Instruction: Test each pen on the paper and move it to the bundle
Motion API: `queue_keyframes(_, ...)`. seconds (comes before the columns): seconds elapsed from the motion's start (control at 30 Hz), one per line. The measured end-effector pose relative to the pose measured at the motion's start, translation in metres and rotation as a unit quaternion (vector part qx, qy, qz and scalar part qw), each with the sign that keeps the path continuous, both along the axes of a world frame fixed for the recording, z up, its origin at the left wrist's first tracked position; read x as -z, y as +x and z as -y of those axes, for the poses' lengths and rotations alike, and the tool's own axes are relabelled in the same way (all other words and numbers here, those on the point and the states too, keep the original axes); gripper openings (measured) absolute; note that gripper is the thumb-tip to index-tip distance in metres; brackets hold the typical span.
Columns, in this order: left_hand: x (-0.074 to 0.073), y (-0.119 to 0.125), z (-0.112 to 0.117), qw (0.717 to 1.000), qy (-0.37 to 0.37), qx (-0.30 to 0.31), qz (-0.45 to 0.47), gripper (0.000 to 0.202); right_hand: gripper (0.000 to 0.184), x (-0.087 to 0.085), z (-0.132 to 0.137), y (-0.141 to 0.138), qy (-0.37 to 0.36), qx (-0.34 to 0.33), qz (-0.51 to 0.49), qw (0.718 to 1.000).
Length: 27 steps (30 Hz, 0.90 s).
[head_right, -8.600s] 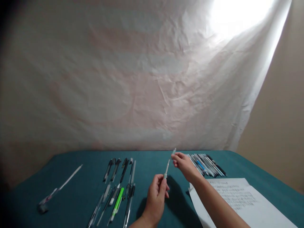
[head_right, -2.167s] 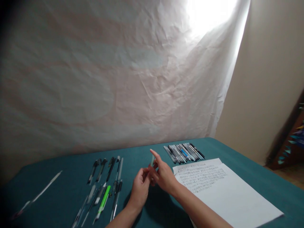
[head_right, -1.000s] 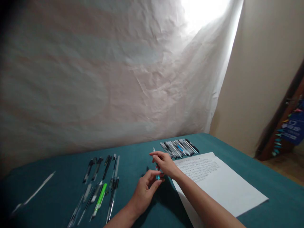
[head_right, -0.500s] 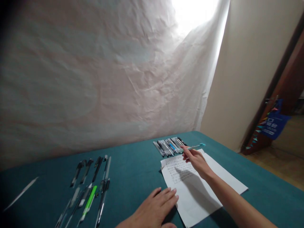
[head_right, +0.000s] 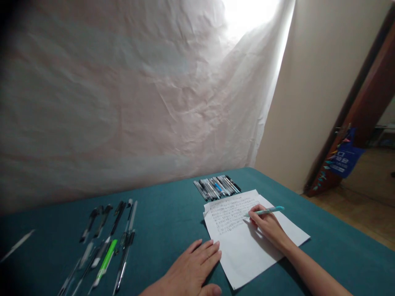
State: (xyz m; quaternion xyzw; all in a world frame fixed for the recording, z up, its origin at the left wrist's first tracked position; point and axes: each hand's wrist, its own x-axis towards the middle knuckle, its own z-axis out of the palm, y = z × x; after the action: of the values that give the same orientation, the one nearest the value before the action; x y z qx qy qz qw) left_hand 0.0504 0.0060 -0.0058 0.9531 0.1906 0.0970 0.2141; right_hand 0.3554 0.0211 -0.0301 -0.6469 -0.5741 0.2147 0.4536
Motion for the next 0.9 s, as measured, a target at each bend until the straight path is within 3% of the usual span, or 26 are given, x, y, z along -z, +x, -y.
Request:
queue_keyframes(0.23, -0.0041, 0.0002, 0.0025, 1.000, -0.004, -0.008, -0.018, 0.062, 0.022, 0.0055, 0.0017, 0.0051, 0.013, 0.041, 0.057, 0.997)
queue_keyframes(0.57, -0.0043, -0.0002, 0.0043, 1.000, -0.006, -0.014, -0.009, 0.060, 0.020, 0.0084, -0.0002, 0.0085, 0.018, 0.031, 0.111, 0.993)
queue_keyframes(0.9, -0.0040, 0.0005, 0.0051, 1.000, -0.007, -0.016, -0.010, 0.061, 0.018, 0.0076, 0.0005, 0.0076, 0.032, 0.028, 0.096, 0.995)
